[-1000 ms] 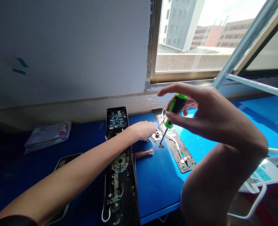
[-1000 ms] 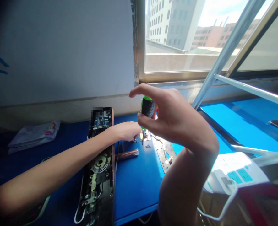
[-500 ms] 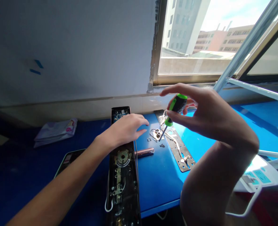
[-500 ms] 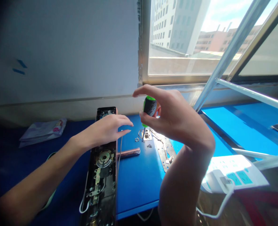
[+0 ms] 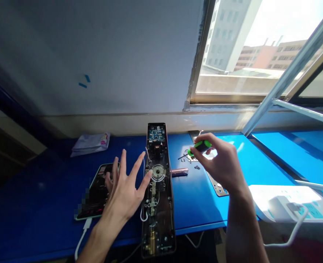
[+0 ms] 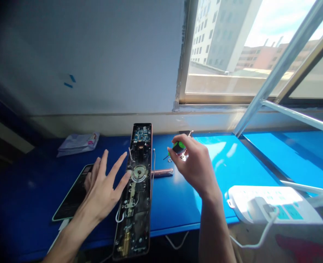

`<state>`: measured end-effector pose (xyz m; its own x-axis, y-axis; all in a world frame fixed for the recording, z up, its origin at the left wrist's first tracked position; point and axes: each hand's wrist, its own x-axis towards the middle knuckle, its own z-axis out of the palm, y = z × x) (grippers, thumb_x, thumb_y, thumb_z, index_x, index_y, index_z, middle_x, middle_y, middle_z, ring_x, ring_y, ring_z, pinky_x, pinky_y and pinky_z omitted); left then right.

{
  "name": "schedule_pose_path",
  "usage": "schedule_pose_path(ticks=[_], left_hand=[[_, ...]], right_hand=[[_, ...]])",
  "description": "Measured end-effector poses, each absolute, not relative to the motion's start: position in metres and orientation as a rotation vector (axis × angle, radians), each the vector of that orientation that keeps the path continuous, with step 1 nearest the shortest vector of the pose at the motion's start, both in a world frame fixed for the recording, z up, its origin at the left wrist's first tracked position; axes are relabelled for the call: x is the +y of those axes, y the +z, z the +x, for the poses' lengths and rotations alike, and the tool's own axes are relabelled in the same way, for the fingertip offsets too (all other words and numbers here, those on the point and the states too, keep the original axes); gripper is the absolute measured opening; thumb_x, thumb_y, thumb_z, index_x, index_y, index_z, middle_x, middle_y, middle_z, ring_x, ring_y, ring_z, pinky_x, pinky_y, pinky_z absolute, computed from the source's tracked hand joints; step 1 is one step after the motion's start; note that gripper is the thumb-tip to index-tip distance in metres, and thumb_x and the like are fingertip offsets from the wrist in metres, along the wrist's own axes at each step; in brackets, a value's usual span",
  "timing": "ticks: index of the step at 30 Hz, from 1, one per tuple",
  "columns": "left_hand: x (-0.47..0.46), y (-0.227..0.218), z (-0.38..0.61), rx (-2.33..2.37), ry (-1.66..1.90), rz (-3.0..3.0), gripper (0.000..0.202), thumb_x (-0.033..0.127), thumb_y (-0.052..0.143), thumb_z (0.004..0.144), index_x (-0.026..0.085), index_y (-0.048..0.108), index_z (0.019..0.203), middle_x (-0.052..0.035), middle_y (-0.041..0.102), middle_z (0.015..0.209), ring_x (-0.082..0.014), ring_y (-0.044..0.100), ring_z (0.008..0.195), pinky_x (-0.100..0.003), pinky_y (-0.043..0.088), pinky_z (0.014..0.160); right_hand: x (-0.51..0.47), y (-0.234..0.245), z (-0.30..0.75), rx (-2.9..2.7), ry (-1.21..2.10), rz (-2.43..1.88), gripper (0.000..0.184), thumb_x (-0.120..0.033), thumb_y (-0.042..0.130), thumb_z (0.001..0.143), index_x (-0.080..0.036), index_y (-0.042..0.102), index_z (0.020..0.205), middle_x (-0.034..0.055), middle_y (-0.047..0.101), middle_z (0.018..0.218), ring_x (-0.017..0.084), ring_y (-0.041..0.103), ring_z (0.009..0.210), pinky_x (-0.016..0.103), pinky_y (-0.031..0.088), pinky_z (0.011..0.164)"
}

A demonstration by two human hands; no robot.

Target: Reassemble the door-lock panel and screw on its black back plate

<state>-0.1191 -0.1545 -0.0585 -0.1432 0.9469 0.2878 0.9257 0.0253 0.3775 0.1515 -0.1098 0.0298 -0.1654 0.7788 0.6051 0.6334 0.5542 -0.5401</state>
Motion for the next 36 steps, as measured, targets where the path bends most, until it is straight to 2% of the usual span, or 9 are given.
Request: schedule_pose_path(ticks=[3, 8, 12, 14, 16, 20, 25, 28, 36], left_hand=[[-0.154, -0.058, -0.124, 2.254, 0.766, 1.954, 0.06, 0.062, 0.044, 0.104, 0.045, 0.042, 0.162, -0.0071, 0.01, 0.181, -0.0506, 0.016, 0.162, -0.082, 0.026, 0.12], [-0.146, -0.051, -0.13, 2.214, 0.71, 1.868, 0.064, 0.064, 0.037, 0.105, 0.039, 0.042, 0.163, -0.0116, 0.012, 0.18, -0.0507, 0.04, 0.153, -0.073, 0.039, 0.118], [-0.146, -0.055, -0.134, 2.195, 0.779, 1.886, 0.064, 0.065, 0.036, 0.105, 0.037, 0.044, 0.162, -0.0108, 0.009, 0.18, -0.0496, 0.035, 0.156, -0.071, 0.037, 0.121], [-0.147, -0.059, -0.132, 2.101, 0.854, 1.898, 0.061, 0.064, 0.037, 0.106, 0.038, 0.046, 0.16, -0.0087, 0.01, 0.18, -0.0458, 0.034, 0.158, -0.068, 0.036, 0.124], [-0.148, -0.064, -0.125, 1.98, 0.95, 1.889, 0.059, 0.062, 0.037, 0.107, 0.038, 0.046, 0.159, -0.0064, 0.016, 0.179, -0.0394, 0.035, 0.159, -0.062, 0.036, 0.127], [-0.149, -0.071, -0.107, 1.794, 1.082, 1.847, 0.058, 0.056, 0.035, 0.109, 0.033, 0.04, 0.162, -0.0075, 0.034, 0.173, -0.0291, 0.034, 0.161, -0.054, 0.032, 0.131], [-0.145, -0.081, -0.1, 1.633, 1.271, 1.76, 0.057, 0.054, 0.038, 0.109, 0.027, 0.044, 0.159, -0.0087, 0.046, 0.166, -0.0277, 0.043, 0.155, -0.052, 0.033, 0.132], [-0.143, -0.087, -0.104, 1.555, 1.315, 1.694, 0.057, 0.055, 0.042, 0.108, 0.027, 0.046, 0.158, -0.0081, 0.05, 0.164, -0.0287, 0.048, 0.152, -0.053, 0.034, 0.131], [-0.147, -0.088, -0.103, 1.484, 1.324, 1.622, 0.057, 0.054, 0.044, 0.107, 0.028, 0.045, 0.158, -0.0078, 0.05, 0.165, -0.029, 0.047, 0.152, -0.053, 0.037, 0.129]], right_hand=[[-0.123, 0.005, 0.142, -1.798, 0.167, -1.138, 0.006, -0.026, 0.067, 0.095, -0.024, 0.066, 0.102, 0.0044, 0.077, 0.092, 0.02, 0.072, 0.078, 0.038, 0.06, 0.073], [-0.137, -0.021, 0.126, -1.748, 0.094, -1.075, 0.01, -0.022, 0.065, 0.097, -0.027, 0.066, 0.105, 0.0087, 0.08, 0.101, 0.025, 0.077, 0.09, 0.042, 0.064, 0.079], [-0.141, -0.039, 0.118, -1.712, 0.064, -1.114, 0.01, -0.021, 0.061, 0.098, -0.028, 0.063, 0.105, 0.0092, 0.079, 0.099, 0.026, 0.077, 0.089, 0.042, 0.064, 0.079], [-0.142, -0.047, 0.115, -1.716, 0.078, -1.149, 0.008, -0.021, 0.06, 0.098, -0.028, 0.061, 0.101, 0.0086, 0.077, 0.096, 0.026, 0.077, 0.088, 0.042, 0.063, 0.078], [-0.144, -0.054, 0.112, -1.732, 0.108, -1.198, 0.008, -0.021, 0.058, 0.097, -0.028, 0.057, 0.095, 0.0079, 0.075, 0.093, 0.026, 0.076, 0.086, 0.04, 0.062, 0.076], [-0.148, -0.065, 0.108, -1.782, 0.185, -1.341, 0.013, -0.018, 0.054, 0.095, -0.027, 0.05, 0.086, 0.0071, 0.071, 0.092, 0.025, 0.073, 0.083, 0.037, 0.057, 0.073], [-0.148, -0.08, 0.105, -1.811, 0.239, -1.488, 0.01, -0.018, 0.053, 0.093, -0.025, 0.051, 0.085, 0.004, 0.066, 0.091, 0.021, 0.066, 0.077, 0.03, 0.048, 0.068], [-0.147, -0.088, 0.101, -1.803, 0.245, -1.564, 0.009, -0.019, 0.053, 0.092, -0.025, 0.052, 0.085, 0.0029, 0.064, 0.09, 0.019, 0.062, 0.075, 0.029, 0.041, 0.064], [-0.144, -0.09, 0.093, -1.813, 0.249, -1.718, 0.013, -0.021, 0.055, 0.091, -0.025, 0.048, 0.081, 0.0, 0.061, 0.074, 0.018, 0.055, 0.066, 0.029, 0.027, 0.061]])
